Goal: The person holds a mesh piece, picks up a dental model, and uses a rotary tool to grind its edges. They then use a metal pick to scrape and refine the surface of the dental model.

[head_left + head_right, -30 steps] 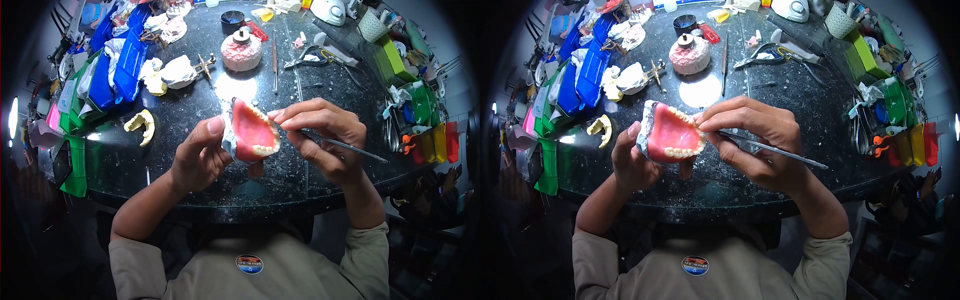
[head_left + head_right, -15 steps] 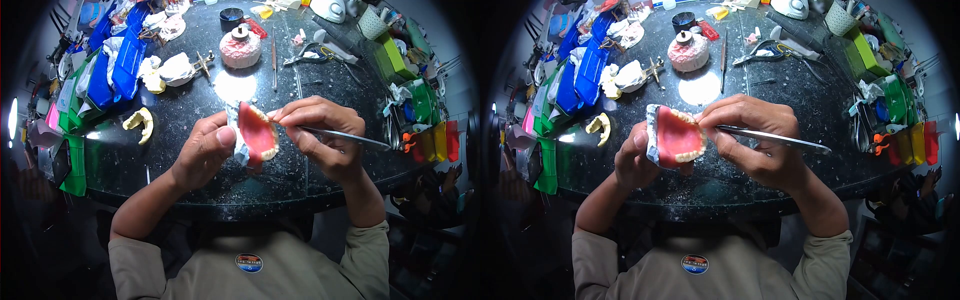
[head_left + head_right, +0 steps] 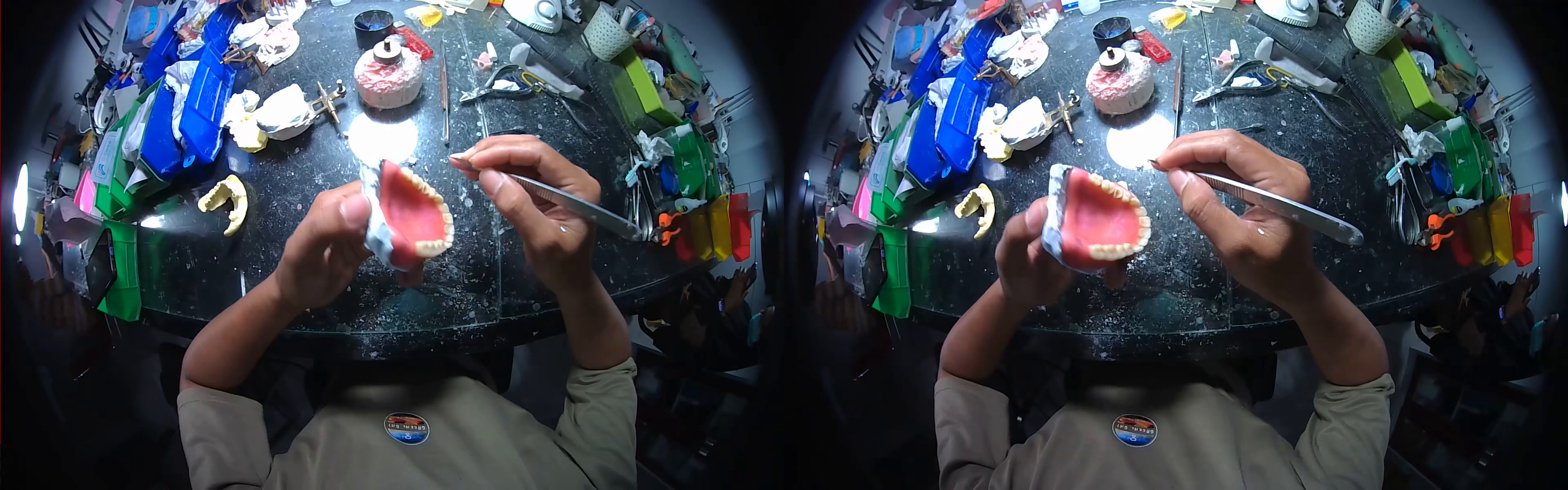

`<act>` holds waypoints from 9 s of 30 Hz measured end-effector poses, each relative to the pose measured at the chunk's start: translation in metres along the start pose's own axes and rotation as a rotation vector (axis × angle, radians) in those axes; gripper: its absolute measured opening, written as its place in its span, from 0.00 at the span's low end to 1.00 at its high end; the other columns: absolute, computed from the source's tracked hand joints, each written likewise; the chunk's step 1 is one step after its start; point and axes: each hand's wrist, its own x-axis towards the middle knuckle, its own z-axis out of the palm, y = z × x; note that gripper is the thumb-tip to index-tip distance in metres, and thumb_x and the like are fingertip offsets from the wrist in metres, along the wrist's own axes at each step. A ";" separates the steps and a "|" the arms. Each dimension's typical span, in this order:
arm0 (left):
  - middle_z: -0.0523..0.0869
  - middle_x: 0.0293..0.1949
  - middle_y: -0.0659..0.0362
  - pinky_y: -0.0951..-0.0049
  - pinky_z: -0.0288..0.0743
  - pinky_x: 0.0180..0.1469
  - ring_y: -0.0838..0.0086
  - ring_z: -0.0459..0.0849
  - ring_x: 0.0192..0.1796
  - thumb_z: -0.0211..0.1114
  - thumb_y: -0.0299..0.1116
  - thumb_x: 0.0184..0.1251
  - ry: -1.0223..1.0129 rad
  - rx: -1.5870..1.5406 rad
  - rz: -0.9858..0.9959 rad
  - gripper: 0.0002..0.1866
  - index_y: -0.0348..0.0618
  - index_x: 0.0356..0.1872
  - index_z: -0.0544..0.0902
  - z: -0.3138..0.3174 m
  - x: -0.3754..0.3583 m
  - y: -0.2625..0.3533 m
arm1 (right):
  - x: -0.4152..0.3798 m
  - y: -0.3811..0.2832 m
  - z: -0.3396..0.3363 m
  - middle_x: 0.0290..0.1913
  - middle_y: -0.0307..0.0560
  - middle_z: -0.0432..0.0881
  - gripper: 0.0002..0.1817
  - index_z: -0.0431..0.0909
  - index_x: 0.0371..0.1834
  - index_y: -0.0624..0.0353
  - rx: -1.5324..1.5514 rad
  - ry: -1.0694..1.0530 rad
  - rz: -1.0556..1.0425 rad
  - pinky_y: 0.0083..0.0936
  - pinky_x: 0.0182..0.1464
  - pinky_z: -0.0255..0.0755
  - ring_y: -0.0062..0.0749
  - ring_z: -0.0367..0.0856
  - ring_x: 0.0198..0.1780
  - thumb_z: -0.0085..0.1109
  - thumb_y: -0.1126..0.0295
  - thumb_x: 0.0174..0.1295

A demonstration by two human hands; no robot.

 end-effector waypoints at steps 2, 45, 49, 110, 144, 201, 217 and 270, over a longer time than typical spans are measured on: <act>0.86 0.38 0.45 0.65 0.80 0.42 0.63 0.87 0.35 0.48 0.62 0.68 0.097 -0.066 -0.055 0.37 0.30 0.52 0.78 0.005 0.000 0.001 | 0.001 -0.003 0.003 0.44 0.55 0.85 0.09 0.81 0.45 0.70 0.056 -0.011 -0.011 0.26 0.53 0.80 0.34 0.86 0.48 0.55 0.81 0.64; 0.86 0.40 0.53 0.78 0.80 0.36 0.76 0.86 0.36 0.57 0.51 0.73 0.020 0.202 0.089 0.27 0.31 0.53 0.77 0.002 0.003 -0.003 | 0.002 -0.006 0.005 0.40 0.53 0.85 0.11 0.83 0.38 0.65 -0.237 -0.209 -0.318 0.28 0.43 0.83 0.37 0.88 0.42 0.66 0.84 0.50; 0.86 0.39 0.53 0.77 0.80 0.36 0.75 0.86 0.35 0.56 0.51 0.73 0.022 0.177 0.070 0.27 0.31 0.51 0.78 0.000 0.003 -0.005 | -0.001 -0.008 0.003 0.41 0.56 0.86 0.12 0.83 0.40 0.65 -0.251 -0.257 -0.274 0.33 0.49 0.83 0.42 0.88 0.46 0.62 0.85 0.50; 0.77 0.57 0.47 0.62 0.78 0.54 0.60 0.84 0.52 0.73 0.33 0.49 0.099 -0.022 0.094 0.44 0.31 0.68 0.61 -0.007 0.008 -0.003 | -0.004 -0.008 0.006 0.54 0.62 0.82 0.19 0.72 0.60 0.67 0.306 -0.248 -0.131 0.25 0.34 0.83 0.34 0.89 0.37 0.55 0.83 0.65; 0.79 0.58 0.50 0.73 0.78 0.52 0.64 0.85 0.51 0.67 0.23 0.58 0.420 0.147 0.236 0.33 0.33 0.66 0.65 -0.023 0.013 0.008 | 0.027 0.044 -0.075 0.24 0.56 0.80 0.11 0.80 0.41 0.64 -1.052 0.077 0.357 0.43 0.35 0.71 0.51 0.82 0.29 0.64 0.68 0.61; 0.85 0.42 0.57 0.80 0.74 0.35 0.77 0.85 0.38 0.76 0.25 0.56 0.506 0.176 0.192 0.34 0.36 0.62 0.68 -0.014 0.018 0.006 | 0.025 0.048 -0.085 0.42 0.55 0.82 0.16 0.76 0.51 0.59 -1.163 0.027 0.463 0.45 0.48 0.74 0.54 0.82 0.46 0.60 0.74 0.58; 0.83 0.54 0.51 0.78 0.77 0.44 0.75 0.85 0.45 0.76 0.24 0.53 0.461 0.246 0.172 0.39 0.36 0.66 0.65 -0.012 0.016 0.006 | 0.025 0.048 -0.083 0.43 0.55 0.81 0.17 0.75 0.52 0.59 -1.162 0.022 0.470 0.46 0.50 0.73 0.53 0.81 0.47 0.58 0.76 0.58; 0.87 0.41 0.48 0.85 0.75 0.22 0.81 0.85 0.30 0.51 0.49 0.77 0.341 0.157 0.121 0.21 0.40 0.52 0.74 -0.004 0.013 0.003 | 0.025 0.054 -0.088 0.31 0.52 0.80 0.11 0.80 0.40 0.66 -1.139 0.038 0.363 0.40 0.41 0.73 0.46 0.81 0.34 0.66 0.73 0.56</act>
